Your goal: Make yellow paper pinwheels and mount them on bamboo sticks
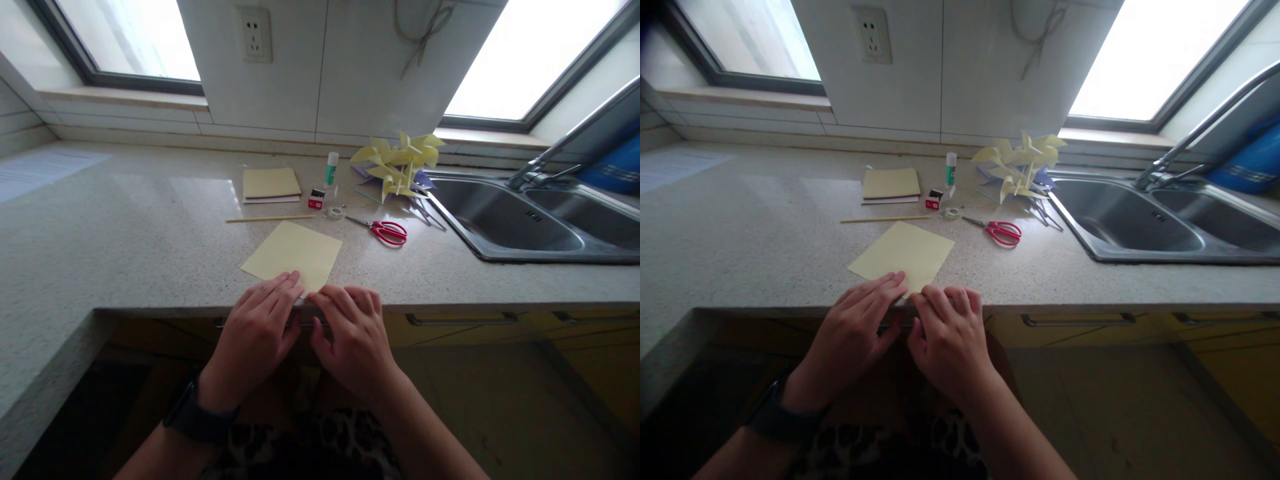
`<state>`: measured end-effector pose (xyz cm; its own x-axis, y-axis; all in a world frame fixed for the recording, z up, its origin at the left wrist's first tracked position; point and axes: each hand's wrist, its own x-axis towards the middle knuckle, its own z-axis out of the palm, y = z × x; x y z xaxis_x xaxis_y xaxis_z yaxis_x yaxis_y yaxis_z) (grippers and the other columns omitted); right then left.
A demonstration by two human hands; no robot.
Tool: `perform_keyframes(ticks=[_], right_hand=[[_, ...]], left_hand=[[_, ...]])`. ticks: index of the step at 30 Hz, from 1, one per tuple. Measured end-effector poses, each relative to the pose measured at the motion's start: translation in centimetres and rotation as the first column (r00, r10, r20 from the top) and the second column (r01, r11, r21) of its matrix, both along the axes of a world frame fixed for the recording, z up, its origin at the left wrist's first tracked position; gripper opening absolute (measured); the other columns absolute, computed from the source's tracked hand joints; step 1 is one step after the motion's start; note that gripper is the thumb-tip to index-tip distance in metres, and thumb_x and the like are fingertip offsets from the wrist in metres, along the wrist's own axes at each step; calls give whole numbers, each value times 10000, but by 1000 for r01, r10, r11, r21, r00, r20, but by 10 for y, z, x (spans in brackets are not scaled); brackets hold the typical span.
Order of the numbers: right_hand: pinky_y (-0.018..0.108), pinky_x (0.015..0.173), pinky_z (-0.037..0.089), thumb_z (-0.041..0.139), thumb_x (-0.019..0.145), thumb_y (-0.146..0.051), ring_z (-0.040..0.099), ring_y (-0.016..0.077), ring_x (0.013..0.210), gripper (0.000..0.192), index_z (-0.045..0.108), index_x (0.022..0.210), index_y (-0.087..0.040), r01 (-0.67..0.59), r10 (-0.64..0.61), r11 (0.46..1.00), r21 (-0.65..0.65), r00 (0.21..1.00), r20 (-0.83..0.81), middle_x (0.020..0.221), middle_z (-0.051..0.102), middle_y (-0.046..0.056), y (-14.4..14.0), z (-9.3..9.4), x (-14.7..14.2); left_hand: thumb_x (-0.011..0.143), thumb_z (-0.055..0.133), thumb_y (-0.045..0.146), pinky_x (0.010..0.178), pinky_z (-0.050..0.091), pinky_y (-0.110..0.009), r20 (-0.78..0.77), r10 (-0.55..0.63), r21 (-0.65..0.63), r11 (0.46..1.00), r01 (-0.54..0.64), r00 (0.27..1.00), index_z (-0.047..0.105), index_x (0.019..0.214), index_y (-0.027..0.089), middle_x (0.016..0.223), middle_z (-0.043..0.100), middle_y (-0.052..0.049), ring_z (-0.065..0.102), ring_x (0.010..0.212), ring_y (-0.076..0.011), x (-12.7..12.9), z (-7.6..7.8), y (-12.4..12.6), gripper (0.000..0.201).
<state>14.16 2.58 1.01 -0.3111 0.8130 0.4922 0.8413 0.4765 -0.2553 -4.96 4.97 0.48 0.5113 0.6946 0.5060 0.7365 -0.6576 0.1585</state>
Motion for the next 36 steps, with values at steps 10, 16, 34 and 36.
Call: perform_keyframes(ticks=[10, 16, 34, 36], right_hand=[[455, 968, 356, 596, 925, -264, 514, 252, 1054, 258, 632, 1180, -245, 0, 0, 1000, 0, 1000, -12, 1182, 677, 21, 0, -1, -1], [462, 971, 361, 587, 933, -278, 516, 259, 1060, 277, 627, 1205, -238, 12, -12, 1000, 8, 1000, -1, 1190, 676, 35, -1, -1, -2], [494, 940, 372, 587, 921, -300, 540, 282, 1079, 382, 634, 1295, -243, 56, -57, 998, 18, 998, 16, 1228, 645, 73, 4, -1, -6], [495, 935, 372, 593, 912, -303, 535, 284, 1080, 391, 635, 1297, -248, 60, -60, 998, 15, 998, 19, 1226, 636, 76, 5, -1, -6]], left_hand=[[926, 563, 136, 1103, 453, -467, 2, 8, -1, 1000, -8, 1000, 585, 1274, 148, 1427, 609, -127, 550, 1334, -279, 0, 1, -2, 349], [928, 568, 136, 1113, 447, -463, -5, 7, -7, 1000, -7, 1000, 579, 1286, 148, 1437, 601, -120, 538, 1346, -271, 0, -1, 0, 359], [911, 602, 132, 1123, 445, -444, 37, -6, -17, 1000, 7, 999, 529, 1338, 154, 1425, 608, -118, 537, 1348, -259, -1, -1, 0, 434], [914, 598, 134, 1119, 449, -455, 33, -10, -22, 1000, 10, 999, 540, 1328, 164, 1429, 607, -113, 536, 1350, -262, -1, -2, 0, 420]])
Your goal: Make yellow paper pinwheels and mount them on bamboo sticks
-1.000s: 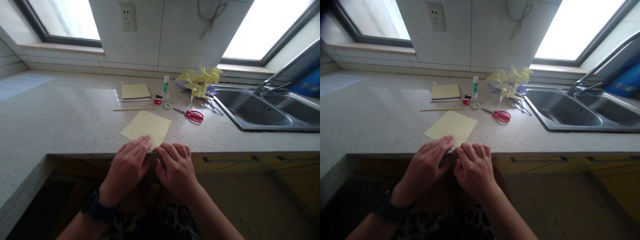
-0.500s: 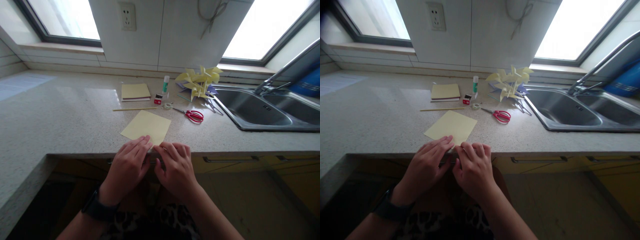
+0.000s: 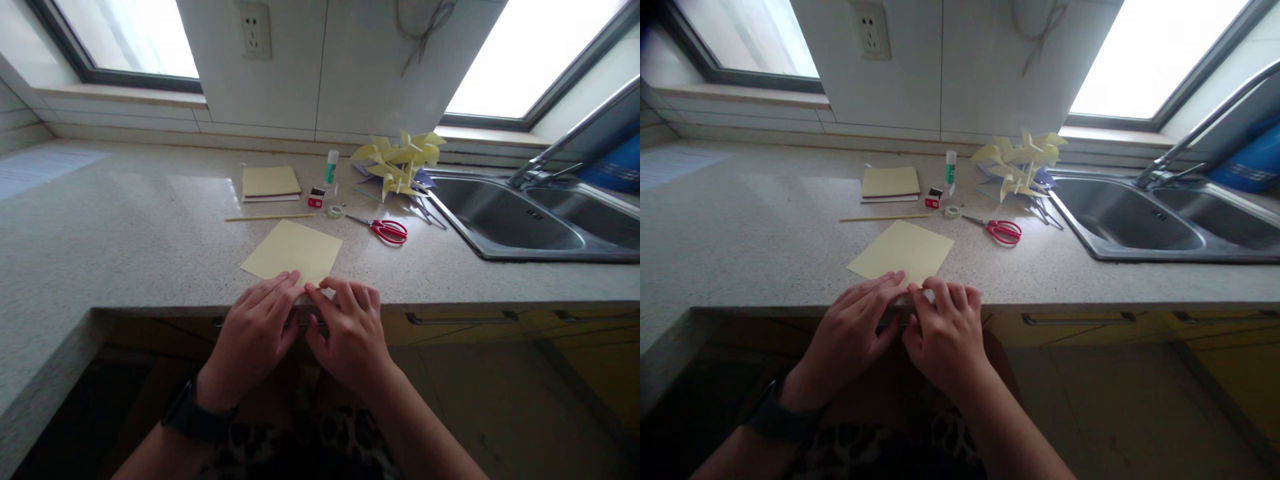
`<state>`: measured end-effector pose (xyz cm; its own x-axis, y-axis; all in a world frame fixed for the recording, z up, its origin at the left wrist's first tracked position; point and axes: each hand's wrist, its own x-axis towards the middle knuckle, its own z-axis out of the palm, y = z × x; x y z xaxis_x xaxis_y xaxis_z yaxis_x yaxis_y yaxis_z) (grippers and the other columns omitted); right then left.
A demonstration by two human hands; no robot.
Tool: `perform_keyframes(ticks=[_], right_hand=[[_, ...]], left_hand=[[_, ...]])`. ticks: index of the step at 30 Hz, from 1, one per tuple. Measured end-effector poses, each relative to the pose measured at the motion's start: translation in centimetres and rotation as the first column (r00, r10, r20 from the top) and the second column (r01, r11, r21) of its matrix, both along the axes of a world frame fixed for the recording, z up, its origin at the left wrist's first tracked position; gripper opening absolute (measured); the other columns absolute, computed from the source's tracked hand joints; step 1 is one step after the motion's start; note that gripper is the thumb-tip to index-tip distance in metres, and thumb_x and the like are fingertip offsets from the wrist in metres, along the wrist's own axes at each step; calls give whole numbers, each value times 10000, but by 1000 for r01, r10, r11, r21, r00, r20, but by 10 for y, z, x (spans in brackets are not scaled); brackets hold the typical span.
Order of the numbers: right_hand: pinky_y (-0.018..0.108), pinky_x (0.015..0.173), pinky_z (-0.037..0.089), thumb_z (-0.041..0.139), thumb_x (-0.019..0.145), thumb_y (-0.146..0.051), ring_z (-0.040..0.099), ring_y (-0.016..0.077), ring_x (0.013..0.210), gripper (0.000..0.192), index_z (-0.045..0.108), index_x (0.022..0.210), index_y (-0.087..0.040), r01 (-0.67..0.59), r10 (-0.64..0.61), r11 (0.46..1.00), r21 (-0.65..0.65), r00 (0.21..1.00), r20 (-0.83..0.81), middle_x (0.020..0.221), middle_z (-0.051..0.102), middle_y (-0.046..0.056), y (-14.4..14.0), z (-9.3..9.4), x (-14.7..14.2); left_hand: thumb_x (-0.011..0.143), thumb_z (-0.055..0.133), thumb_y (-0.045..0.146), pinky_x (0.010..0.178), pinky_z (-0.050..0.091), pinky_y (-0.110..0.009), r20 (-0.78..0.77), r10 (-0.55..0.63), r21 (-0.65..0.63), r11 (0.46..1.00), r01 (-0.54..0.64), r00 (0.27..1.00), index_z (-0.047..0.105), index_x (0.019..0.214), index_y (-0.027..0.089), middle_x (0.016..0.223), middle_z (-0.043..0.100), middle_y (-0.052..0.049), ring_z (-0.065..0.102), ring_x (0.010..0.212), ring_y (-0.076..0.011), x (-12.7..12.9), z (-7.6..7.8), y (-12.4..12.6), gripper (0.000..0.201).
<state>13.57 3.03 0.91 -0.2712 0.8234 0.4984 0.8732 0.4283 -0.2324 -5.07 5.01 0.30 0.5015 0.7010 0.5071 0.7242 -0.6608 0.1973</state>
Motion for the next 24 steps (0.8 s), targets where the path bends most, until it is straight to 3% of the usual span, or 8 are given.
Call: perform_keyframes(ticks=[16, 24], right_hand=[[493, 959, 363, 610, 894, -339, 509, 290, 1124, 495, 571, 1384, -279, 15, -13, 998, -69, 999, 29, 1274, 599, 80, 3, 6, -1], [494, 962, 356, 565, 929, -299, 513, 279, 1080, 432, 560, 1354, -219, -39, 41, 998, -48, 998, 51, 1310, 646, 44, 1, 7, 6]], left_hand=[[923, 563, 137, 1128, 449, -480, -55, 22, 31, 999, -20, 998, 550, 1346, 111, 1445, 590, -147, 533, 1352, -286, 1, -1, -1, 424], [902, 575, 132, 1128, 447, -470, -54, 17, 32, 999, -16, 998, 553, 1327, 120, 1440, 595, -137, 536, 1348, -282, 1, 0, -1, 426]])
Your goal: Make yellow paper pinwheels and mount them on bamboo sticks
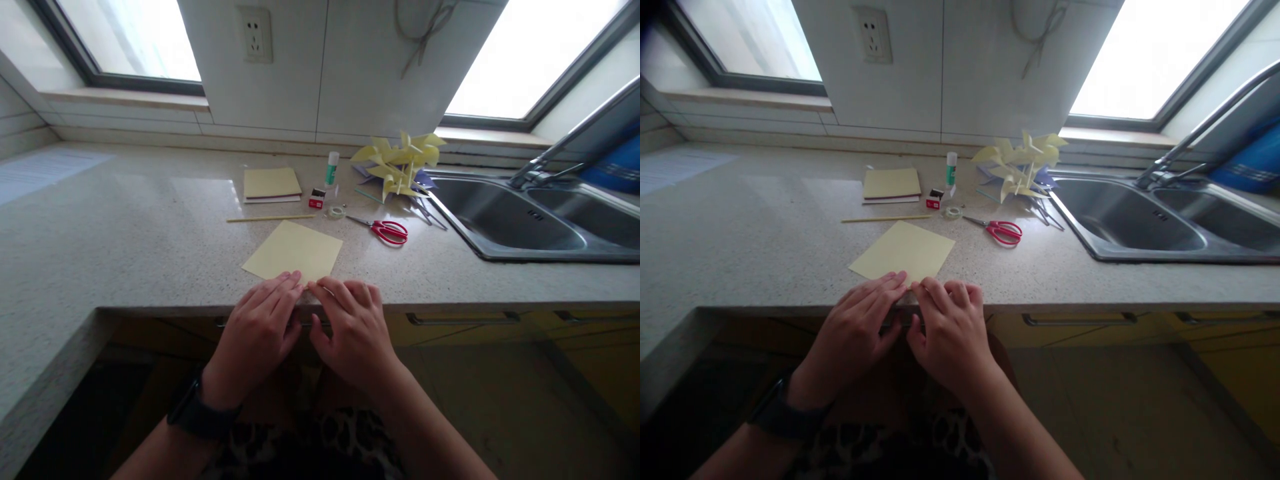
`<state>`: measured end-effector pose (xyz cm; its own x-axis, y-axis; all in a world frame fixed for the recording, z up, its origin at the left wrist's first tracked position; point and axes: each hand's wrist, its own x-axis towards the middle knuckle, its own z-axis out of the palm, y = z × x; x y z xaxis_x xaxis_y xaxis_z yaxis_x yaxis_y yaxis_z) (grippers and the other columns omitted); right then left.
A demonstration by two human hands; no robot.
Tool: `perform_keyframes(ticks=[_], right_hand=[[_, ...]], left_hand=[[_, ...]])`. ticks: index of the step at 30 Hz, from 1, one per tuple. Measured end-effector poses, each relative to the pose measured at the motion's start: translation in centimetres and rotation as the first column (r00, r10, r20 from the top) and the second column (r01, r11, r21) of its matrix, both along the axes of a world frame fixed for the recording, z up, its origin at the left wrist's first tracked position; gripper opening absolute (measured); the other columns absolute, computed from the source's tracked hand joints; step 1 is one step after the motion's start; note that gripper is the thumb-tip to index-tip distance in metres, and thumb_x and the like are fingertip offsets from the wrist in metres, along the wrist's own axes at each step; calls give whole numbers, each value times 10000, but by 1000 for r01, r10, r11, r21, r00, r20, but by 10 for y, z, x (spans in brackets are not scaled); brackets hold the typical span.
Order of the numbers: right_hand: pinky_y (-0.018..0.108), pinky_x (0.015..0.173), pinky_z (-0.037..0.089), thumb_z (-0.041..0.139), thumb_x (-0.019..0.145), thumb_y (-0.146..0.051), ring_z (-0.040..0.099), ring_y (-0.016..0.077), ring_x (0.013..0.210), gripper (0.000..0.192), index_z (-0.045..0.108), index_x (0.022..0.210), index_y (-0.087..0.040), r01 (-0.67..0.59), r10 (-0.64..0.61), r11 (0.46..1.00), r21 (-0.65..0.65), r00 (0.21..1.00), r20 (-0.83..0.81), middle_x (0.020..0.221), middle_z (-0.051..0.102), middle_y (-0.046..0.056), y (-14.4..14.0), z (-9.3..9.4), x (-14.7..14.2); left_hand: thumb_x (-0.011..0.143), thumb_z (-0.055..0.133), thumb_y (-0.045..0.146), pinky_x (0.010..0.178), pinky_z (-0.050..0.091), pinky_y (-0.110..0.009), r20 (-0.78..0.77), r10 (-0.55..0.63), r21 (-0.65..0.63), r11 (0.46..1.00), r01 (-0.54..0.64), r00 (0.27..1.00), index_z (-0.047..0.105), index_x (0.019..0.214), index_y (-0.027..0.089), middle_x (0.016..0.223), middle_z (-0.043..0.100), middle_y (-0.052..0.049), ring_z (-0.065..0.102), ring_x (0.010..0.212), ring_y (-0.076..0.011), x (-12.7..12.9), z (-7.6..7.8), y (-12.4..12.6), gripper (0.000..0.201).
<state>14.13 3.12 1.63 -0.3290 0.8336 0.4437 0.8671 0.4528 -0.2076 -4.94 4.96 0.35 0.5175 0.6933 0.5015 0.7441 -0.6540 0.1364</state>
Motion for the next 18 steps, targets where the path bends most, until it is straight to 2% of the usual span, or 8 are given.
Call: perform_keyframes(ticks=[8, 18], right_hand=[[486, 958, 363, 589, 913, -290, 517, 275, 1067, 334, 601, 1240, -227, -10, 10, 1000, 3, 1000, -25, 1248, 659, 38, 1, 1, 0], [490, 955, 355, 589, 917, -281, 506, 272, 1062, 356, 595, 1267, -219, -11, 12, 1000, 18, 1000, -6, 1252, 663, 39, 2, -1, -1]], left_hand=[[913, 569, 130, 1129, 441, -476, 4, -5, -9, 1000, 5, 1000, 575, 1299, 146, 1459, 582, -121, 526, 1360, -279, 0, 0, -1, 386], [901, 572, 119, 1129, 441, -467, 24, -5, -14, 1000, 5, 1000, 560, 1317, 150, 1441, 598, -117, 536, 1348, -270, 1, 0, 0, 417]])
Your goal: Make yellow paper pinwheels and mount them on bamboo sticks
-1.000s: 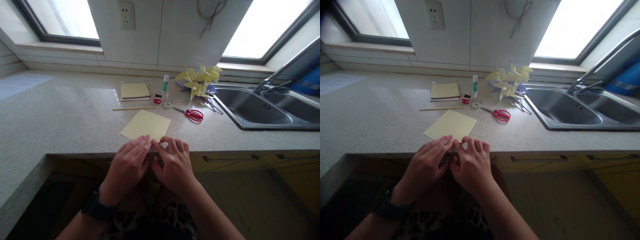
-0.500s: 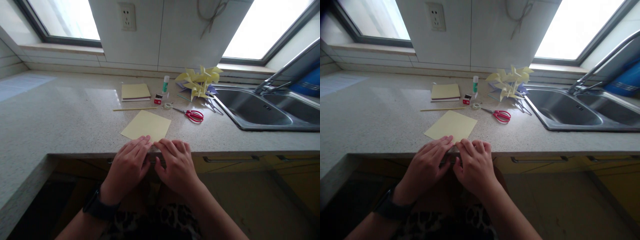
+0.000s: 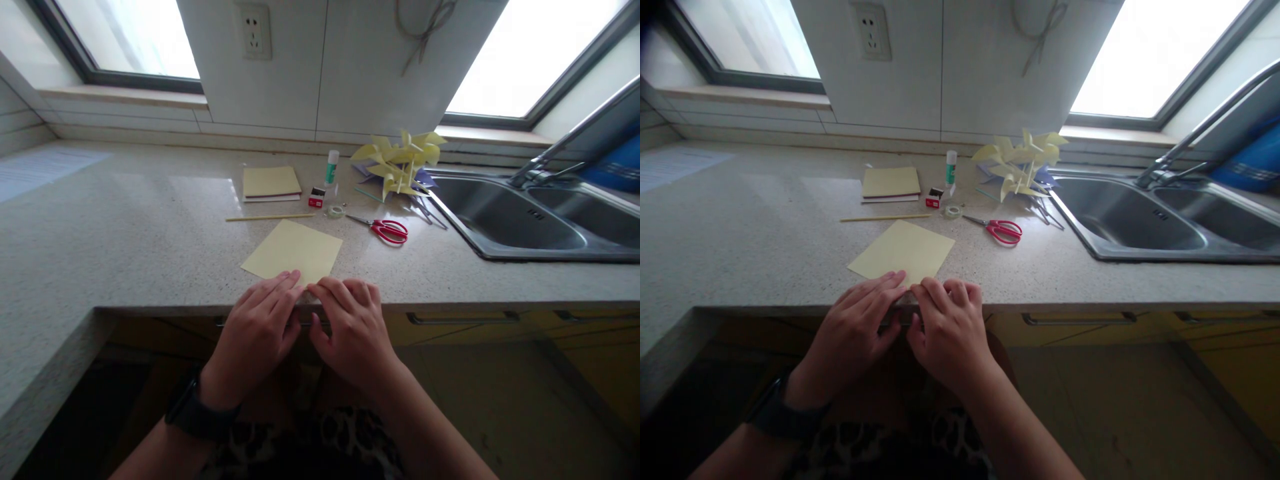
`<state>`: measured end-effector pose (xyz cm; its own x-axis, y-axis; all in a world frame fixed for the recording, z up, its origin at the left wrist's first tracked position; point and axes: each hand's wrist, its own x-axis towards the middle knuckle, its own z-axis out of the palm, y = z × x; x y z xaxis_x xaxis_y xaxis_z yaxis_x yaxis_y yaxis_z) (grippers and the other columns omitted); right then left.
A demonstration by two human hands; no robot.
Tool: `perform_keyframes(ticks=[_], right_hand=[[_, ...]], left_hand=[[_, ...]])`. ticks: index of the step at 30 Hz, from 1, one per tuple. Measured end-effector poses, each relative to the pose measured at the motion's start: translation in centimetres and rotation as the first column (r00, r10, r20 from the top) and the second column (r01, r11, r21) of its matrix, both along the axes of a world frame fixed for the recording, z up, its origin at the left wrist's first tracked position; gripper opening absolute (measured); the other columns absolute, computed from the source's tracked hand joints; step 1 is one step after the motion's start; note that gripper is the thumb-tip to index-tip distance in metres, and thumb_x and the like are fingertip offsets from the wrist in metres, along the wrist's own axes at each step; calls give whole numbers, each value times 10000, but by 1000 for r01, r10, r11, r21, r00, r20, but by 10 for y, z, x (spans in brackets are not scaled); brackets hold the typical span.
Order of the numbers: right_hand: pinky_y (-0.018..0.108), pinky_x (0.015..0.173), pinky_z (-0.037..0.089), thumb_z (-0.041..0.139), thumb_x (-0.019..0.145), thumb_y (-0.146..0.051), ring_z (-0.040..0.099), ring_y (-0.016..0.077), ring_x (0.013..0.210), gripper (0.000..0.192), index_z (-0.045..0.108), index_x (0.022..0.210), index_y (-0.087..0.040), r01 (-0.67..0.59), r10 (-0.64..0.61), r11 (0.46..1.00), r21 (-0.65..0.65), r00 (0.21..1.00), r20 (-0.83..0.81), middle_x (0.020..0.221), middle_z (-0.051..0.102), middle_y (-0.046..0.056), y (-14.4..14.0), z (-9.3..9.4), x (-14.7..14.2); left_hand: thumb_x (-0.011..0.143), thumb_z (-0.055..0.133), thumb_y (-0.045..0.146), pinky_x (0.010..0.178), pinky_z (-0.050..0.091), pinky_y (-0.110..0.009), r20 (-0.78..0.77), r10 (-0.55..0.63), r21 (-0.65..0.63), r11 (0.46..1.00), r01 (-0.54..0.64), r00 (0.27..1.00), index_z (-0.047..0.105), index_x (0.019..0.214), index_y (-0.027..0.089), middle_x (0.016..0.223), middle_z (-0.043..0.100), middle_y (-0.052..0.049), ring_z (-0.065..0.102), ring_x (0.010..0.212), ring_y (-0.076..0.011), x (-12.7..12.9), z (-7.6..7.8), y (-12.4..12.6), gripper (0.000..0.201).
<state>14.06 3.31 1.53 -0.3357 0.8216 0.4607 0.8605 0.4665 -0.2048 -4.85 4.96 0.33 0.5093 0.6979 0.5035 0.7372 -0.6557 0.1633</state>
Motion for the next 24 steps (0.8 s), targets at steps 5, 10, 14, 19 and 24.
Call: perform_keyframes(ticks=[5, 10, 14, 19, 24], right_hand=[[490, 941, 360, 592, 917, -278, 504, 268, 1059, 398, 589, 1311, -224, 7, -6, 1000, -16, 1000, 12, 1276, 660, 28, 1, 0, 0], [498, 956, 362, 592, 920, -293, 502, 274, 1088, 416, 584, 1331, -229, 22, -21, 999, -35, 999, 35, 1297, 647, 40, 1, 1, -1], [507, 970, 352, 602, 911, -316, 495, 282, 1099, 463, 563, 1364, -227, 30, -28, 999, -45, 999, 45, 1318, 631, 45, 2, 2, -3], [508, 958, 348, 608, 898, -337, 485, 293, 1098, 508, 544, 1389, -227, 46, -41, 997, -65, 997, 63, 1318, 619, 57, 2, 4, -5], [512, 939, 344, 599, 891, -346, 484, 297, 1089, 545, 521, 1418, -228, 62, -57, 996, -68, 995, 79, 1313, 608, 67, 4, 4, -7]], left_hand=[[911, 554, 125, 1136, 434, -458, -11, 5, 1, 1000, -5, 1000, 507, 1383, 122, 1436, 597, -134, 537, 1344, -272, 0, 0, 0, 474], [908, 564, 127, 1142, 430, -460, -7, 11, -6, 1000, -11, 1000, 492, 1397, 118, 1441, 591, -140, 526, 1355, -274, -1, 0, -1, 494], [896, 584, 117, 1143, 432, -465, -9, 0, -10, 1000, -1, 1000, 511, 1386, 129, 1437, 596, -136, 527, 1354, -274, 0, 1, -1, 495], [898, 584, 124, 1133, 448, -468, -17, 5, -13, 1000, -5, 1000, 519, 1383, 97, 1426, 600, -153, 541, 1333, -277, 1, 2, 0, 490], [903, 573, 154, 1117, 461, -485, -28, 35, -7, 999, -35, 999, 539, 1368, 86, 1393, 613, -161, 560, 1292, -295, 1, 2, 0, 471]])
